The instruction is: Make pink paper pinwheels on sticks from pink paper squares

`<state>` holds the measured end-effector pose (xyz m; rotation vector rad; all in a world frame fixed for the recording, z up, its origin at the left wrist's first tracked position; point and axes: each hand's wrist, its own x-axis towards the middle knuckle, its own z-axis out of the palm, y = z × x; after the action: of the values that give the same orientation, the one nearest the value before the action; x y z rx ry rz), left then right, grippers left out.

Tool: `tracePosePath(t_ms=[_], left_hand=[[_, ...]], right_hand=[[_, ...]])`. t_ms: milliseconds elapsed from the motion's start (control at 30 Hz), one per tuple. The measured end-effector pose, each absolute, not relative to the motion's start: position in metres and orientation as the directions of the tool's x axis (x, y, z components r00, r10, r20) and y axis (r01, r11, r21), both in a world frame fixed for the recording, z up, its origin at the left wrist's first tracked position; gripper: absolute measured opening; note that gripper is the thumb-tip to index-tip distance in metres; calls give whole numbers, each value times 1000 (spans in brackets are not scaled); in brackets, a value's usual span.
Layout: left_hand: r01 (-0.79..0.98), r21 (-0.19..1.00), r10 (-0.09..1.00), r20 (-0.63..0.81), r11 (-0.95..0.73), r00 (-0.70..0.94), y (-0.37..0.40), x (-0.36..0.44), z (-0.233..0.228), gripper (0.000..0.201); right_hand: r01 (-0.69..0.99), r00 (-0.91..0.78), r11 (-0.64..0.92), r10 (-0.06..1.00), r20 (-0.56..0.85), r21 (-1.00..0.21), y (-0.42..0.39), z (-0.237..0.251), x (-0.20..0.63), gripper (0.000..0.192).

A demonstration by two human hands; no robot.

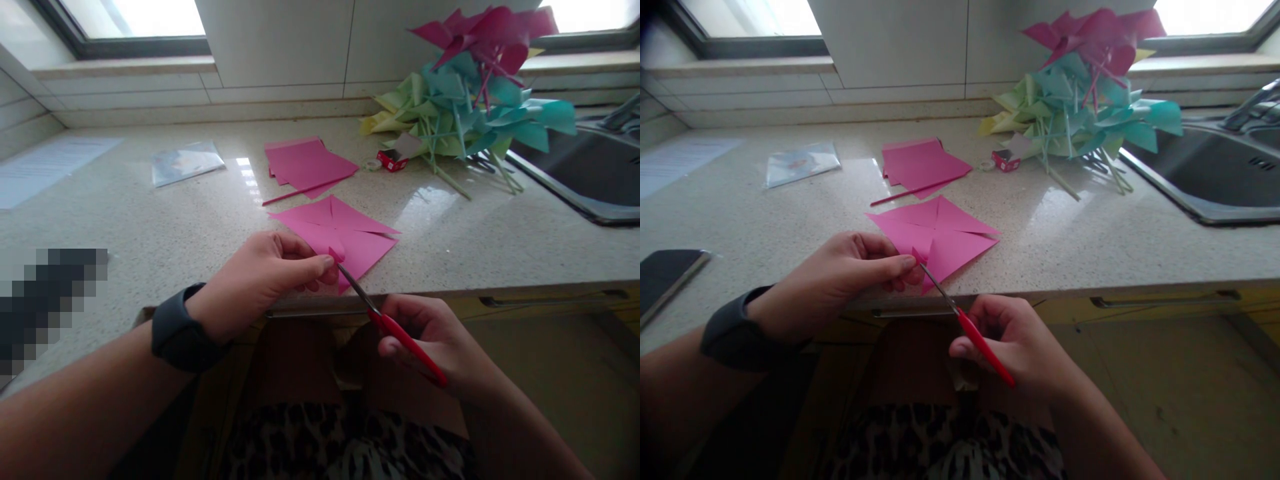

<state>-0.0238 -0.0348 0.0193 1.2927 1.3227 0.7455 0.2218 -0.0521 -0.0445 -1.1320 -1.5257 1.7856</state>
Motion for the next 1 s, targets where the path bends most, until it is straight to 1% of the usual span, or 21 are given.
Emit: tracePosePath(t_ms=[133, 267, 533, 700, 800, 1000], left_hand=[[257, 941, 940, -275, 219, 205, -35, -23, 21, 27], [251, 945, 942, -264, 210, 205, -34, -23, 20, 30], [253, 947, 949, -249, 197, 194, -34, -23, 20, 28], [224, 956, 949, -239, 191, 206, -34, -23, 20, 25], [238, 953, 951, -235, 185, 202, -34, -23, 20, 27], [220, 956, 945, -243, 195, 220, -34, -24, 20, 26]], right_hand=[[149, -496, -187, 835, -237, -971, -50, -44, 222, 41], [163, -505, -194, 826, -251, -967, -50, -43, 221, 42], [177, -511, -164, 827, -233, -970, -50, -43, 222, 42], [189, -497, -195, 827, -265, -962, -49, -43, 222, 42], [198, -491, -202, 826, -276, -959, -48, -43, 222, 41], [234, -482, -164, 837, -261, -958, -47, -45, 225, 39]])
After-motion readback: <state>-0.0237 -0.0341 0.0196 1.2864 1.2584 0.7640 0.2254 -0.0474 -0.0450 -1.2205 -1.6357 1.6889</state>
